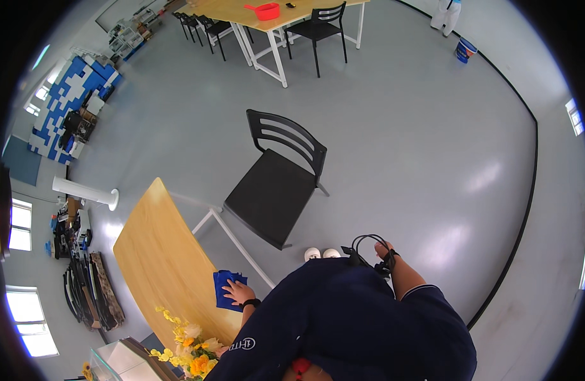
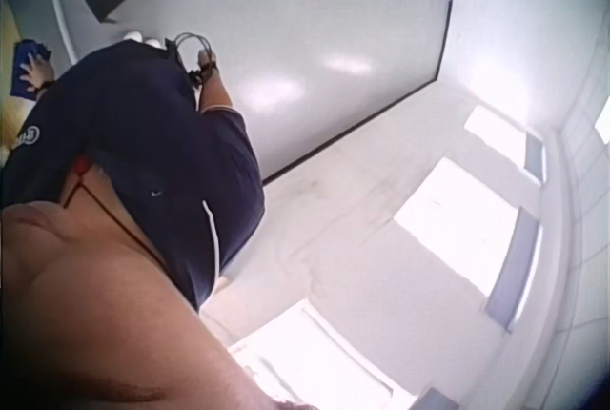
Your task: Wiping down a long wooden table with a blue cloth.
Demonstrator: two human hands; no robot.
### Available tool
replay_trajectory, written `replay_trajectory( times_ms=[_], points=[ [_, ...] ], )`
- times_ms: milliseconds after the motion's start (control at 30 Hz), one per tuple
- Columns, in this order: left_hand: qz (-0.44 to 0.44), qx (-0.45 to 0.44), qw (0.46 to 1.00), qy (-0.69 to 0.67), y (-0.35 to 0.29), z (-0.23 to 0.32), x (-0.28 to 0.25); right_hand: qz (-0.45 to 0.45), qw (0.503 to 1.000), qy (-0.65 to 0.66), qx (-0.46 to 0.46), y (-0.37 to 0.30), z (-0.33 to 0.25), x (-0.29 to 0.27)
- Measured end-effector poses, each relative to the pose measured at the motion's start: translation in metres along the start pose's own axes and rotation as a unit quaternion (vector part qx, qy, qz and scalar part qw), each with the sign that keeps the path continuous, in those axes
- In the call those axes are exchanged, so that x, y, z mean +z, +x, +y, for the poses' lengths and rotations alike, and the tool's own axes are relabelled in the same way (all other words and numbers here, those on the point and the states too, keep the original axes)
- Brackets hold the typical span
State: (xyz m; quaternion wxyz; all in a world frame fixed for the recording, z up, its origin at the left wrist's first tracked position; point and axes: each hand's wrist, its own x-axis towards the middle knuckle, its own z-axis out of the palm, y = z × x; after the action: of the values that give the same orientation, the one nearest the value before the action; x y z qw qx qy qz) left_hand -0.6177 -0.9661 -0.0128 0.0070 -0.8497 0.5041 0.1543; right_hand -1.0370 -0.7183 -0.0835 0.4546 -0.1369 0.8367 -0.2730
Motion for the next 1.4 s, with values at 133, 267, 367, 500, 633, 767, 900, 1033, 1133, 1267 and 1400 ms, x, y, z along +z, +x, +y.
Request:
replay_trajectory(
  times_ms=[133,267,367,500,633,767,900,1033,1133,1267,1400],
  points=[
    [-0.009,0.01,1.0,-0.003,0.002,0.003,-0.004,0.019,1.0,0.0,-0.016,0.008,0.004,0.009],
    [-0.029,0.014,0.999,-0.037,0.009,-0.001,-0.005,0.018,0.997,-0.063,0.038,0.011,0.001,0.002],
    [-0.018,0.042,0.984,-0.172,0.022,0.001,-0.011,0.008,0.994,-0.104,0.034,0.01,-0.005,-0.005],
    [-0.028,0.135,0.924,-0.356,0.016,0.045,-0.043,-0.001,0.99,-0.141,-0.023,0.022,0.002,-0.018],
    [-0.129,0.105,0.767,-0.62,-0.011,0.14,-0.08,0.011,0.99,-0.121,-0.075,0.06,0.019,-0.037],
    [-0.325,0.123,0.535,-0.77,-0.041,0.224,-0.109,-0.005,0.992,-0.1,-0.079,0.101,0.002,-0.075],
    [-0.407,0.124,0.461,-0.778,-0.08,0.317,-0.106,-0.007,0.995,-0.057,-0.076,0.144,0.005,-0.132],
    [-0.381,0.199,0.505,-0.749,-0.137,0.405,-0.099,-0.003,1.0,0.008,-0.014,0.16,0.043,-0.186],
    [-0.391,0.213,0.527,-0.724,-0.168,0.45,-0.078,0.003,0.997,0.057,0.049,0.166,0.077,-0.217],
    [-0.463,0.191,0.53,-0.684,-0.204,0.511,-0.057,0.043,0.982,0.142,0.118,0.169,0.117,-0.244],
    [-0.475,0.231,0.57,-0.629,-0.209,0.556,-0.041,0.083,0.959,0.218,0.158,0.173,0.123,-0.256]
  ],
)
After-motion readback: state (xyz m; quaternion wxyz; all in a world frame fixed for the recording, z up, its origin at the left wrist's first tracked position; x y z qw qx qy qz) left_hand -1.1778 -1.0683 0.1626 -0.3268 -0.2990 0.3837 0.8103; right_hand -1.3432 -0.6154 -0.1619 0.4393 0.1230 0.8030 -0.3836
